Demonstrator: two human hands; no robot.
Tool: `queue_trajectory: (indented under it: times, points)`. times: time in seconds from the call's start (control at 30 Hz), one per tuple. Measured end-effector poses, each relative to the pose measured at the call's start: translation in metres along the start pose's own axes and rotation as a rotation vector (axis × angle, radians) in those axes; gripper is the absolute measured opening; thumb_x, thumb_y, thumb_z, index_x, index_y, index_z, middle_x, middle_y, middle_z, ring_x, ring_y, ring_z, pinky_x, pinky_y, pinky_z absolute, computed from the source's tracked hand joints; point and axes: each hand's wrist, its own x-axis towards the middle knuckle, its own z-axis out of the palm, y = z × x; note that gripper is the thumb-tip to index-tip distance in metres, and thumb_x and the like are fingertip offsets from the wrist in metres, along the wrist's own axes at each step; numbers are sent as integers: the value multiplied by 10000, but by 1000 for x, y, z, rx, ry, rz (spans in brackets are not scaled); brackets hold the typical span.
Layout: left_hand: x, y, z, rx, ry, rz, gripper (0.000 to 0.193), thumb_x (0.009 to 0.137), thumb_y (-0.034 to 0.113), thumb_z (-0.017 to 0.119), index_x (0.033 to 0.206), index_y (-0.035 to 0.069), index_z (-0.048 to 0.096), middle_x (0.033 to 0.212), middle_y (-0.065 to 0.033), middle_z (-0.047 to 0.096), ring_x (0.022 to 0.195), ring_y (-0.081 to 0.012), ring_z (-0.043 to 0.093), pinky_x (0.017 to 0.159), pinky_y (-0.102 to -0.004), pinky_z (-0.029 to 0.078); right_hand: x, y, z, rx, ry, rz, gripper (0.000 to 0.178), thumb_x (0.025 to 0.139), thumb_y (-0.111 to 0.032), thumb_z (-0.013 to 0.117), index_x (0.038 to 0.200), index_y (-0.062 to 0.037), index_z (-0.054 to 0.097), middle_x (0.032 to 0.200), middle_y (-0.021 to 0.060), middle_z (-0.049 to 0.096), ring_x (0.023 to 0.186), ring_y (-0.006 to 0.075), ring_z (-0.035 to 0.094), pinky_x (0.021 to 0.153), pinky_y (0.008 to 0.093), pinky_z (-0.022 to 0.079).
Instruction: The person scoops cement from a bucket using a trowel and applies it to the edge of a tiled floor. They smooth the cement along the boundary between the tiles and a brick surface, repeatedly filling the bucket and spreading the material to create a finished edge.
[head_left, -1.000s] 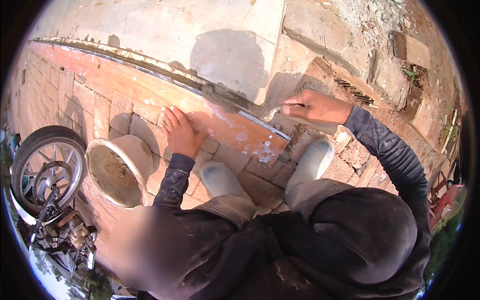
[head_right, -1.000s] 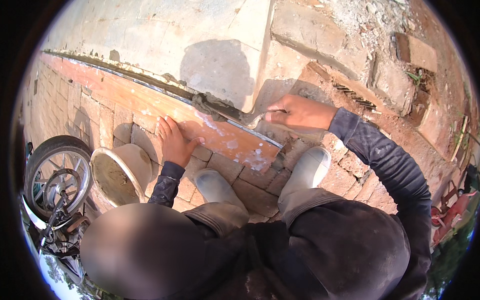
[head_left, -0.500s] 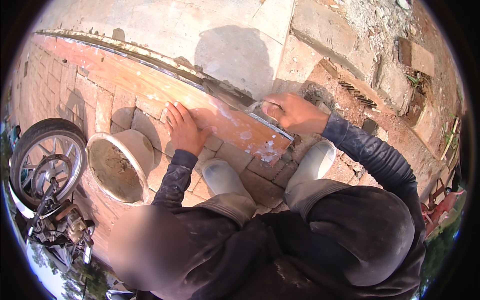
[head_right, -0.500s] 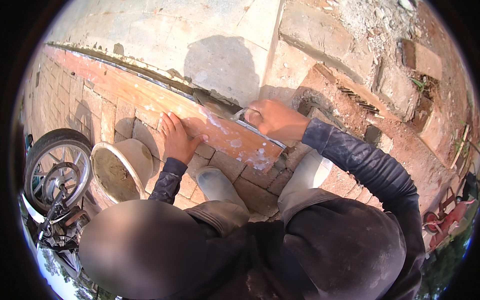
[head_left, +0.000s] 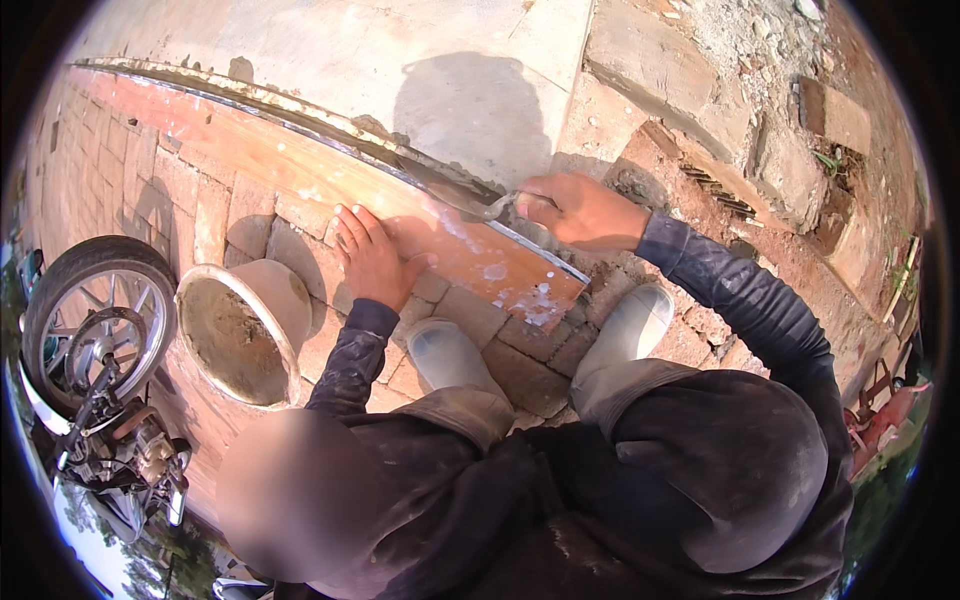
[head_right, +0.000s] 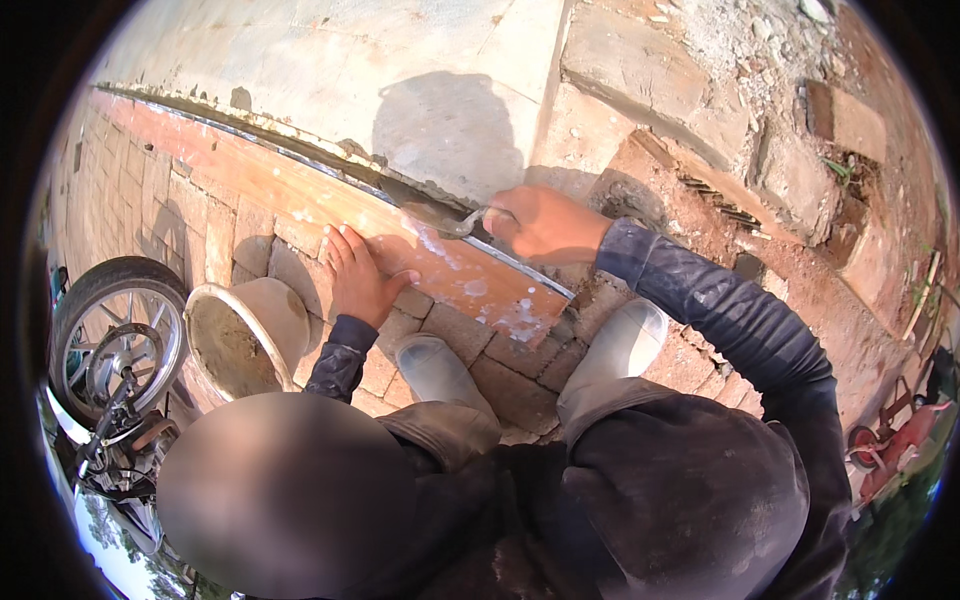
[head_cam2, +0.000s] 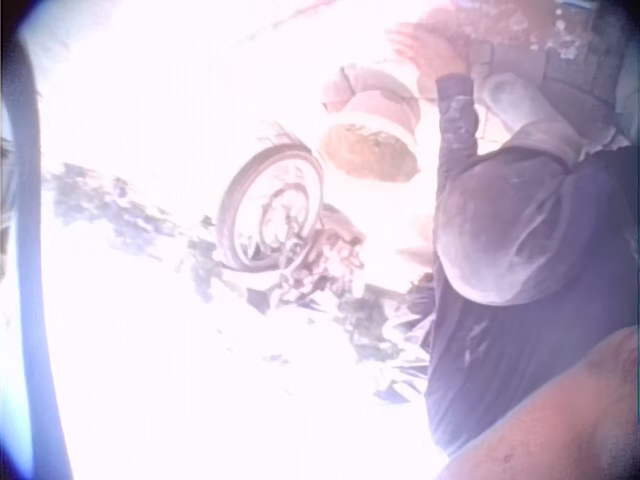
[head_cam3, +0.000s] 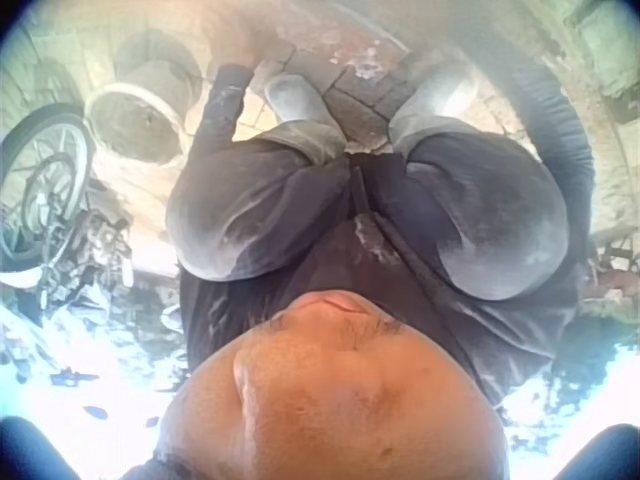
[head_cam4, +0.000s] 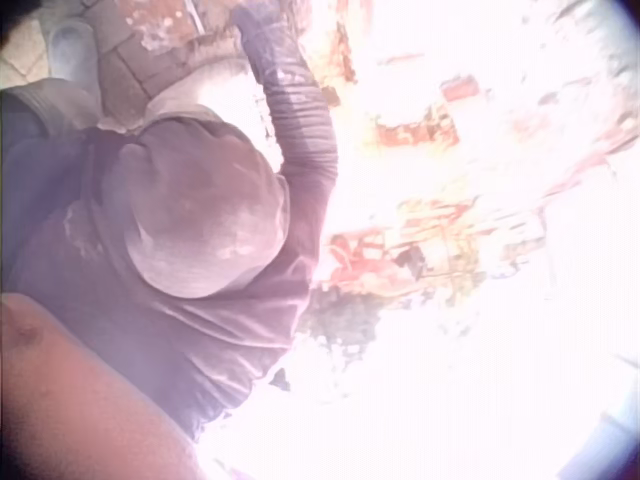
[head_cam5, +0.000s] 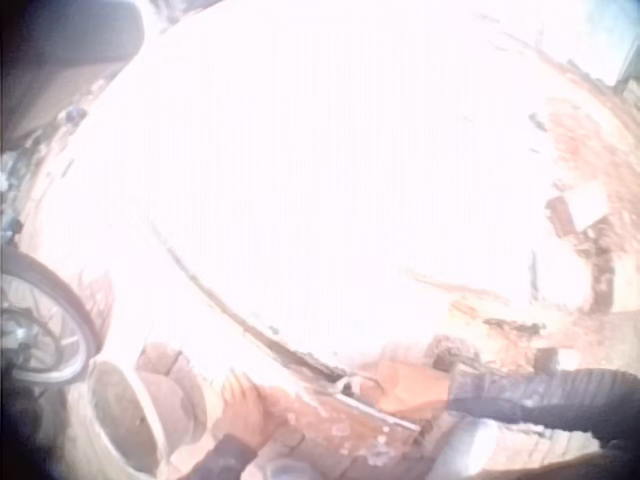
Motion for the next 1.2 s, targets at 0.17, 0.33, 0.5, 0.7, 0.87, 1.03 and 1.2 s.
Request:
queue_trajectory:
  times: [0.17, 0.33, 0.5, 0.7, 0.87, 1.03, 1.2]
  points:
    - [-4, -6, 1, 23, 9, -11, 1247, 660, 571, 800, 1456, -129, 142, 1513, -386, 139, 1415, -503, 201, 1117, -591, 224, -24, 6, -24, 42, -23, -36, 431, 985, -339, 508, 1111, 60, 613, 931, 275, 648, 887, 415, 628, 812, 433, 480]
    - [-2, 0, 0, 13, 23, 1, 1249, 659, 573, 799, 1457, -130, 144, 1513, -385, 141, 1415, -504, 198, 1116, -594, 222, -70, -4, -18, -79, 31, 86, 398, 975, -281, 514, 1111, 80, 611, 921, 292, 638, 902, 444, 624, 809, 462, 486]
    - [-2, -3, 3, -4, 12, -2, 1244, 663, 570, 798, 1457, -127, 141, 1515, -383, 135, 1417, -502, 194, 1119, -595, 215, -78, -19, -15, -38, -43, 141, 364, 968, -259, 521, 1113, 62, 612, 861, 288, 629, 842, 440, 622, 752, 460, 485]
    - [-5, -4, -1, 6, 4, -26, 1241, 661, 568, 801, 1455, -131, 151, 1514, -382, 141, 1417, -500, 194, 1123, -590, 212, -92, -38, -34, 67, -111, 141, 334, 980, -279, 520, 1110, 13, 617, 808, 272, 613, 788, 433, 607, 697, 440, 476]
    - [-1, 2, -4, 12, -13, -22, 1250, 653, 564, 809, 1457, -129, 149, 1516, -382, 139, 1421, -497, 188, 1125, -586, 212, -80, -26, -3, 173, -153, 167, 326, 993, -286, 507, 1089, 8, 610, 787, 260, 598, 709, 411, 615, 649, 431, 472]
    - [-2, 0, -2, 18, -12, -27, 1249, 657, 561, 808, 1457, -131, 144, 1517, -383, 132, 1423, -498, 181, 1127, -586, 208, -74, -16, -2, 301, -108, 173, 326, 1008, -286, 497, 1072, 12, 614, 677, 170, 592, 545, 270, 606, 553, 362, 470]
    - [-3, -3, 0, -6, -7, -22, 1237, 666, 553, 804, 1460, -125, 141, 1517, -383, 130, 1421, -502, 183, 1128, -589, 205, -84, -19, -18, 385, -96, 304, 359, 1025, -297, 485, 1083, 33, 616, 609, 40, 539, 530, 85, 557, 511, 272, 455]
